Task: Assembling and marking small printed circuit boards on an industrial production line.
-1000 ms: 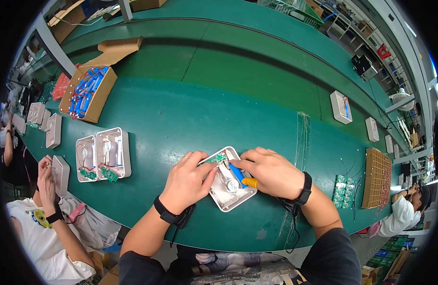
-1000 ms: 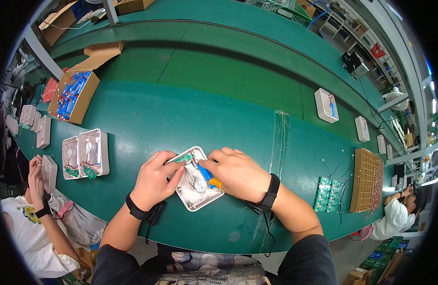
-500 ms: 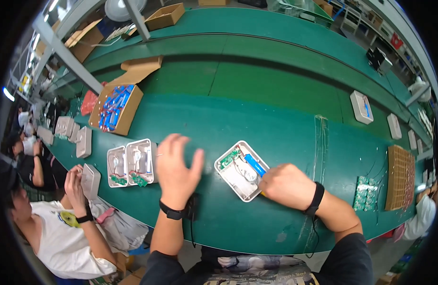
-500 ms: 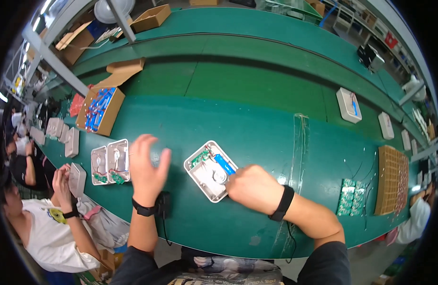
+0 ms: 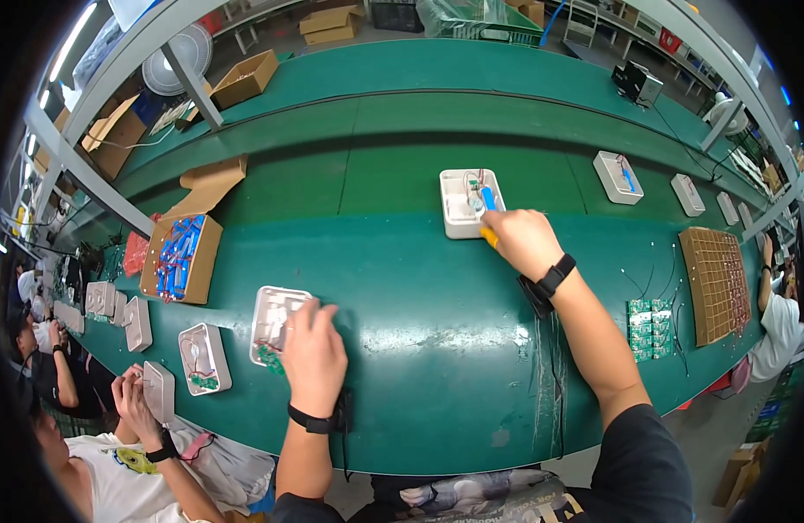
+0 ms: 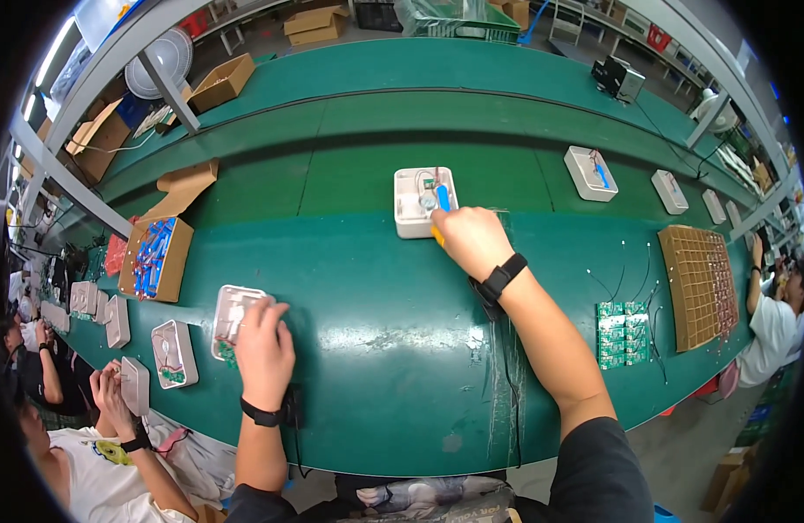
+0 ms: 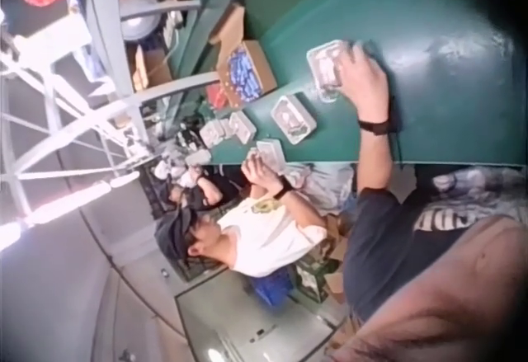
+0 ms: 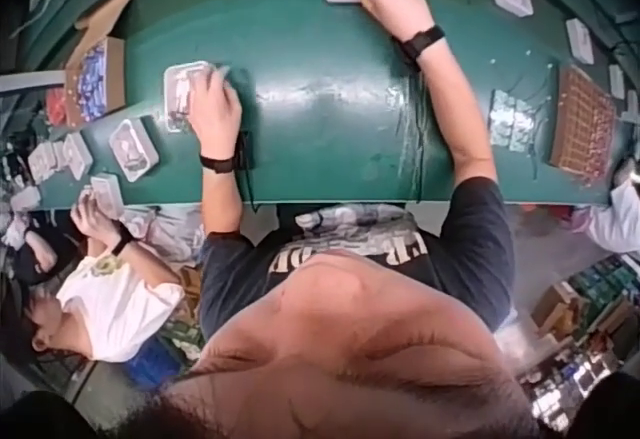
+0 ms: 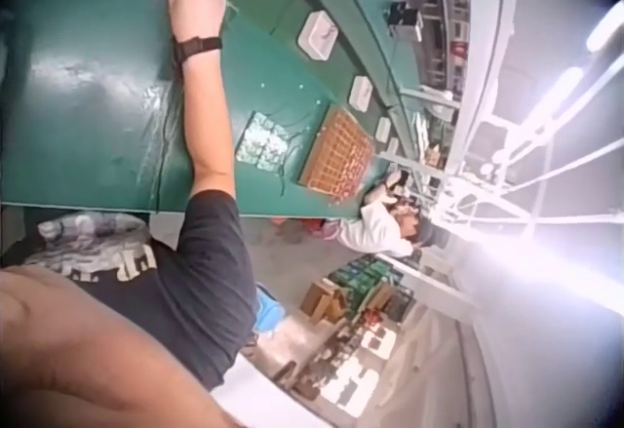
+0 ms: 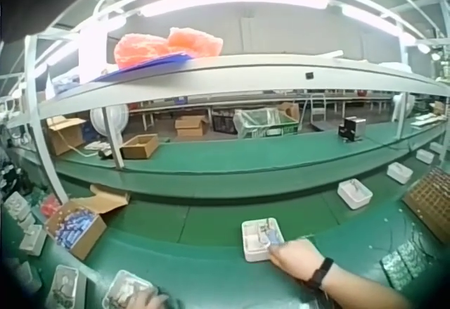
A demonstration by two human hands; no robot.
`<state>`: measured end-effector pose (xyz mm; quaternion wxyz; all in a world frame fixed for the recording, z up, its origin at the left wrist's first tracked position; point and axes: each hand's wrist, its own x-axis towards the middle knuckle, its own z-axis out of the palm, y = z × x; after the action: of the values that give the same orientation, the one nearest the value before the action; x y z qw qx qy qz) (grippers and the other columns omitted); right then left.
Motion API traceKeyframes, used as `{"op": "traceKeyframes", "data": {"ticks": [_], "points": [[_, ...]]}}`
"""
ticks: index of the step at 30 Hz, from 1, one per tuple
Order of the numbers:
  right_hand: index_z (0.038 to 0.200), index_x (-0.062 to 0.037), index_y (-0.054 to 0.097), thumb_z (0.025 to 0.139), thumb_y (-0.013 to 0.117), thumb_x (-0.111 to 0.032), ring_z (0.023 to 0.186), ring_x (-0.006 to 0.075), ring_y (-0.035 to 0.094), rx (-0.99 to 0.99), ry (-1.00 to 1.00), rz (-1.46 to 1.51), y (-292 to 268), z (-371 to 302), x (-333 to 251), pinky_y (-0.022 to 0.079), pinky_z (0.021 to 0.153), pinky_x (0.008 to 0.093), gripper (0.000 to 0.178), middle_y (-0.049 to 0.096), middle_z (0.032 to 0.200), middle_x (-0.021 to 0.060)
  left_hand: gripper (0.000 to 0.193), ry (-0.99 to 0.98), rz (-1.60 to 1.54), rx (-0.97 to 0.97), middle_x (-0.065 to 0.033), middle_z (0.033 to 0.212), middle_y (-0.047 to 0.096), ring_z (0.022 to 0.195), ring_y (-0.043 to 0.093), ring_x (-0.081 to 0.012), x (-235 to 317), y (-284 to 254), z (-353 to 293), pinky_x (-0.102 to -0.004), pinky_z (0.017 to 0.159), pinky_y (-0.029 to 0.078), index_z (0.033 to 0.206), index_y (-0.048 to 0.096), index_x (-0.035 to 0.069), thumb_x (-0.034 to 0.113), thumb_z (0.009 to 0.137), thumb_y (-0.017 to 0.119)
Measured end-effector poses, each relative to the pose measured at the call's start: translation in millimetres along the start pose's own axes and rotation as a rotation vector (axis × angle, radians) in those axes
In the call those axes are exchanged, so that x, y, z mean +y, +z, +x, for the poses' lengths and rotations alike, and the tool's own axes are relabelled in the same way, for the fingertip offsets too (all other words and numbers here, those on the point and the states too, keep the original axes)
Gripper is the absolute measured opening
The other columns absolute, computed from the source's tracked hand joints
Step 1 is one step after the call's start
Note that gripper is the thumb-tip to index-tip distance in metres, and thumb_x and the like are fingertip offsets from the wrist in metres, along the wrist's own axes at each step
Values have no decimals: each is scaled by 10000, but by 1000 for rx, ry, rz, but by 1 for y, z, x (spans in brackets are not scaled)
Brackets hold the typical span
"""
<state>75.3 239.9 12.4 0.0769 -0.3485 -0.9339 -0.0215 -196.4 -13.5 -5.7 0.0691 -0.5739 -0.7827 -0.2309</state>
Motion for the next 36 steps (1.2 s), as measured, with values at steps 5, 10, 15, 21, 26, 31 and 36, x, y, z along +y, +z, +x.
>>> {"op": "traceKeyframes", "data": {"ticks": [5,10,15,21,26,31,36], "points": [[1179,-24,730,930,718,-123,996,380,730,211,169,197,26,4,22,581,891,482,268,752,1071,220,276,372,-220,-114,-146,1239,697,1130,699,-358,32,8,-8,-434,933,585,1054,741,72,-55,818,672],[1280,-48,714,954,737,-160,1211,385,660,106,-75,459,-3,2,-13,515,1070,472,346,703,1319,201,309,633,-352,-188,-104,1182,698,1109,698,-293,37,9,-11,-415,906,591,1068,729,85,-36,784,706],[1201,-79,746,927,784,-235,1208,324,645,-52,-370,662,-12,-16,-72,533,1026,421,318,673,1326,120,302,459,-442,103,-97,1082,727,968,722,-277,37,1,-1,-376,852,592,1091,750,72,-37,809,745],[1120,-74,759,902,792,-275,1335,352,550,-78,-466,531,-20,-43,-104,482,1077,494,298,599,1404,129,252,21,-354,2,-97,876,716,728,696,-200,16,13,-2,-325,676,571,1089,718,38,44,857,814],[1058,-47,745,892,789,-302,1447,432,434,52,-478,236,-4,-56,-135,404,1138,602,307,533,1474,204,225,-102,-473,-79,-63,741,668,622,666,-197,27,15,-9,-355,579,538,1034,682,59,102,866,826],[1001,-21,717,899,791,-305,1483,469,385,100,-453,175,17,-63,-140,367,1161,649,311,489,1525,243,217,-100,-530,-110,-59,738,675,603,641,-183,30,13,-10,-336,572,527,1018,677,55,86,865,827],[1022,-29,704,937,765,-270,1490,470,373,-15,-418,537,3,-53,-125,375,1172,619,263,494,1537,219,228,-51,-587,-17,-65,758,690,642,638,-180,24,16,-7,-317,602,529,1051,682,46,41,867,817]]}}
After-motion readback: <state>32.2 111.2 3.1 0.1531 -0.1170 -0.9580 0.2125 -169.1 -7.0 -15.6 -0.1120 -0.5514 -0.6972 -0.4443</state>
